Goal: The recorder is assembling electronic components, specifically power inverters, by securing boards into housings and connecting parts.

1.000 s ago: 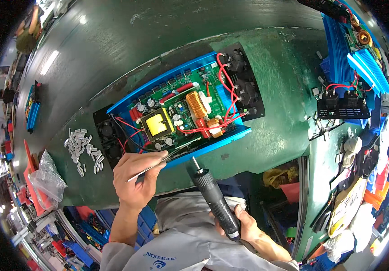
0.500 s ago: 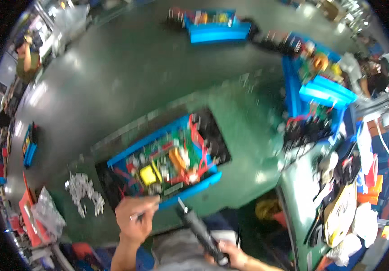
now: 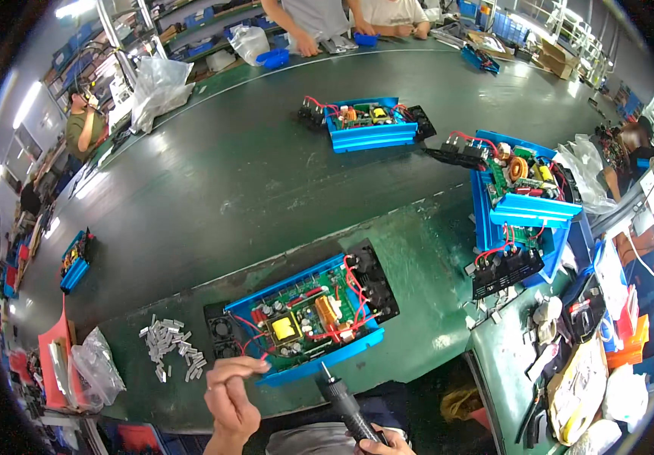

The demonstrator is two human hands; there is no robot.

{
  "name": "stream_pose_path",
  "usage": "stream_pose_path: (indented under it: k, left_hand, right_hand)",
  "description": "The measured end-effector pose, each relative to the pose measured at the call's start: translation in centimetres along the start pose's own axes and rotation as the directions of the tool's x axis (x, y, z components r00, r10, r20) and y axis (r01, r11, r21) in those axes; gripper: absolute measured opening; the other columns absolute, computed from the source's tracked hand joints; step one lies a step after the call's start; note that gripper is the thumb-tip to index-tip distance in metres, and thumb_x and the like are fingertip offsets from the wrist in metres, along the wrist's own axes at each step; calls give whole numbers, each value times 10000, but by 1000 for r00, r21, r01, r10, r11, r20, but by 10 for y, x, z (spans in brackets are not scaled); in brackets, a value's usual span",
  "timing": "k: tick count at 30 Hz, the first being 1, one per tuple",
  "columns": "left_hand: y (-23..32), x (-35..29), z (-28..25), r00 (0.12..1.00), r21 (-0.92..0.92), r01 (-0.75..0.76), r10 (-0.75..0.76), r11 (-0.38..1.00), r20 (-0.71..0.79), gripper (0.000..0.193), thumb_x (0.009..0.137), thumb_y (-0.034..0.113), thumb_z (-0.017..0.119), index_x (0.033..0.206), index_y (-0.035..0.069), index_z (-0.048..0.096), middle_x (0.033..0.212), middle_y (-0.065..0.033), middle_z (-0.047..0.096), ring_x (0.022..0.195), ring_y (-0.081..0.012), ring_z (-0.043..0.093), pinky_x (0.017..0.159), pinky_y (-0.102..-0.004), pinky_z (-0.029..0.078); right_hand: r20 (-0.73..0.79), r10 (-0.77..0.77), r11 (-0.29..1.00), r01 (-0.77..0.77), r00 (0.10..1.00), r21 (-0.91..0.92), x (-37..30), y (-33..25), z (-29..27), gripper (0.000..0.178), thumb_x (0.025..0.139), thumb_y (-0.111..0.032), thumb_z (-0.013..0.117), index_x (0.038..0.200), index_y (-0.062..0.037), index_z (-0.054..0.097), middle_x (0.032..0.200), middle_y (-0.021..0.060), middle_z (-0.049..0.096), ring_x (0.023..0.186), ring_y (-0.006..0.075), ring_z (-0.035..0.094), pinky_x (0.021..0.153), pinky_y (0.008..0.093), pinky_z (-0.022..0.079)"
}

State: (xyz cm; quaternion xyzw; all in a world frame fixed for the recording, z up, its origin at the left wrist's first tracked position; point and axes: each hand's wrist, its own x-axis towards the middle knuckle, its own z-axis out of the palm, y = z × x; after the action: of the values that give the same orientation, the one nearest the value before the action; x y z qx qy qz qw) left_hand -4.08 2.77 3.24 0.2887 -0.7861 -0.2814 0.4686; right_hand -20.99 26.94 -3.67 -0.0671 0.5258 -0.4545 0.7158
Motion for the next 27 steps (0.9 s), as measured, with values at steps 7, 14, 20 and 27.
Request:
stream_pose_path:
  k: [7, 14, 20, 27]
  left_hand:
    - [1, -16, -12, 926, 499, 218, -339, 839, 165, 181, 769, 159, 835, 845, 77, 694, 816, -59, 696, 749, -251, 644, 628, -363, 517]
    - [6, -31, -5, 915, 552, 230, -372, 801, 159, 235, 730, 164, 869, 884, 81, 713, 798, -67, 691, 745, -261, 640, 621, -368, 518]
    - [-24, -52, -5, 943, 392, 241, -310, 888, 123, 240, 712, 77, 867, 899, 61, 718, 810, -79, 697, 721, -265, 617, 618, -367, 506]
    - [-35, -44, -6, 956, 316, 159, -226, 935, 189, 248, 720, 63, 855, 914, 39, 702, 902, -79, 744, 728, -266, 615, 650, -347, 500]
  right_hand:
    - [-2, -15, 997, 15, 1000, 72, 8, 4, 4, 293, 913, -332, 714, 889, -60, 606, 686, 6, 572, 468, 50, 389, 440, 215, 261]
    - [-14, 23, 997, -22, 1000, 74, 5, 10, 1, 251, 934, -279, 694, 975, -45, 616, 695, 11, 578, 471, 37, 377, 432, 197, 247]
    - [94, 22, 999, -18, 995, -48, 10, 6, -3, 355, 948, -350, 674, 1123, -49, 602, 780, 15, 611, 623, 77, 469, 597, 235, 370]
    - [61, 46, 999, -48, 997, 24, 12, -5, 1, 569, 854, -369, 752, 1220, 37, 595, 809, 64, 650, 723, 128, 592, 683, 275, 460]
